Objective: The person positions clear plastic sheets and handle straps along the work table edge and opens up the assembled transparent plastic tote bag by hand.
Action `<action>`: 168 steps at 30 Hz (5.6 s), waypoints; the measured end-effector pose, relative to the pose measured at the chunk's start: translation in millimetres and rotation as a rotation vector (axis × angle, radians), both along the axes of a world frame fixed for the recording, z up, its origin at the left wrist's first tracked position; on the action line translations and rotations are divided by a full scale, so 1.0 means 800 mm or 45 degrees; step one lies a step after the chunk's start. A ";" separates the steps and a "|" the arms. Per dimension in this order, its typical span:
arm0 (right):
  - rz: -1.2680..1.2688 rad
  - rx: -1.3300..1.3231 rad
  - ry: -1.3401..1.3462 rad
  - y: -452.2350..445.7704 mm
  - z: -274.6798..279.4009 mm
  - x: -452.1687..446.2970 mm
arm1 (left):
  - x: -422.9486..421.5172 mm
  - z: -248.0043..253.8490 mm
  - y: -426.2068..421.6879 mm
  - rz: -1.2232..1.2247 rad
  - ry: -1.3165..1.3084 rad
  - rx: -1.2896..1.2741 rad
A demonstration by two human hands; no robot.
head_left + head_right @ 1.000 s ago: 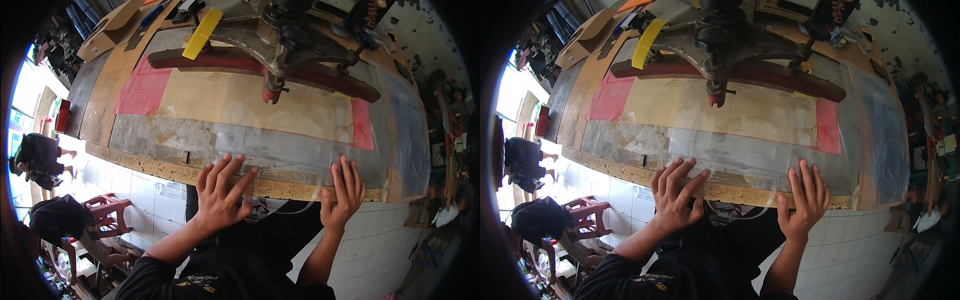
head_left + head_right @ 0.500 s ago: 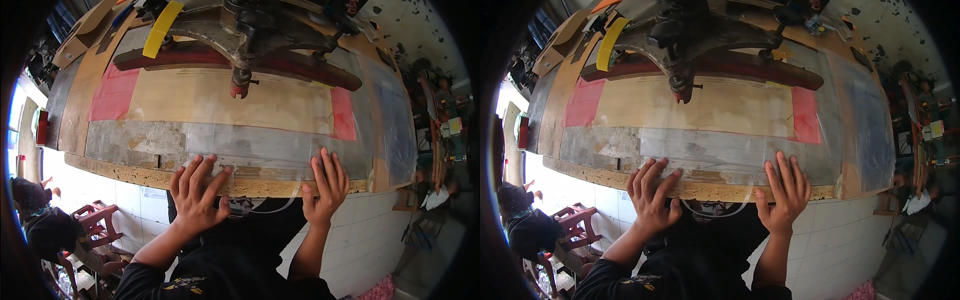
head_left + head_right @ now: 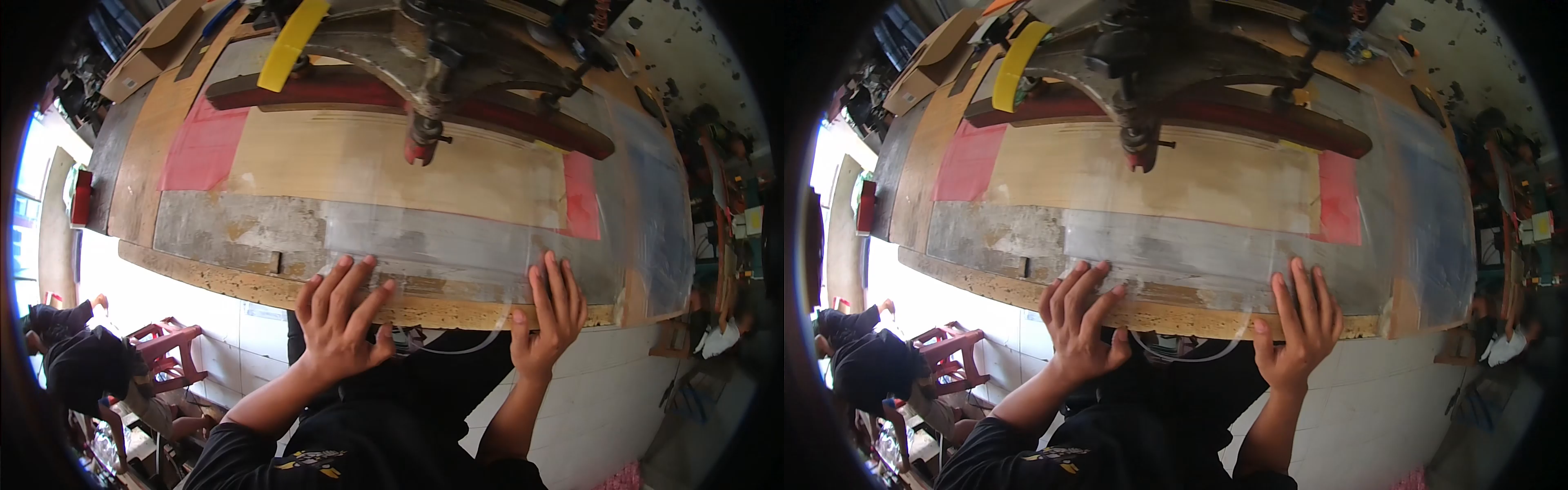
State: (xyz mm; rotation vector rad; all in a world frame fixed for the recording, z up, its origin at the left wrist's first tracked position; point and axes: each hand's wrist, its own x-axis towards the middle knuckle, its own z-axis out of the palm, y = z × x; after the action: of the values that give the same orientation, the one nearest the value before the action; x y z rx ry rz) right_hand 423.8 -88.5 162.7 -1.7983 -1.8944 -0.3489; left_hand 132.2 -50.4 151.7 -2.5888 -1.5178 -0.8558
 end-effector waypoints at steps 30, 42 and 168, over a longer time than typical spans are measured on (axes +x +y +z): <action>-0.016 -0.025 -0.020 0.000 -0.004 -0.001 | 0.000 -0.013 0.002 -0.001 -0.120 0.096; -0.010 -0.039 -0.028 -0.001 -0.005 0.002 | 0.000 -0.004 0.003 -0.006 -0.061 0.014; 0.752 0.750 1.177 0.138 0.374 0.039 | -0.033 0.378 0.204 -0.821 -1.309 -0.230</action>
State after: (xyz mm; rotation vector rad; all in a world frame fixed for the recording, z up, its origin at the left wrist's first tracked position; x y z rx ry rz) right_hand 454.7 22.2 461.6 -0.7298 -1.3346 0.1311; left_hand 105.9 113.2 454.1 -2.9405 -0.7408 -2.4835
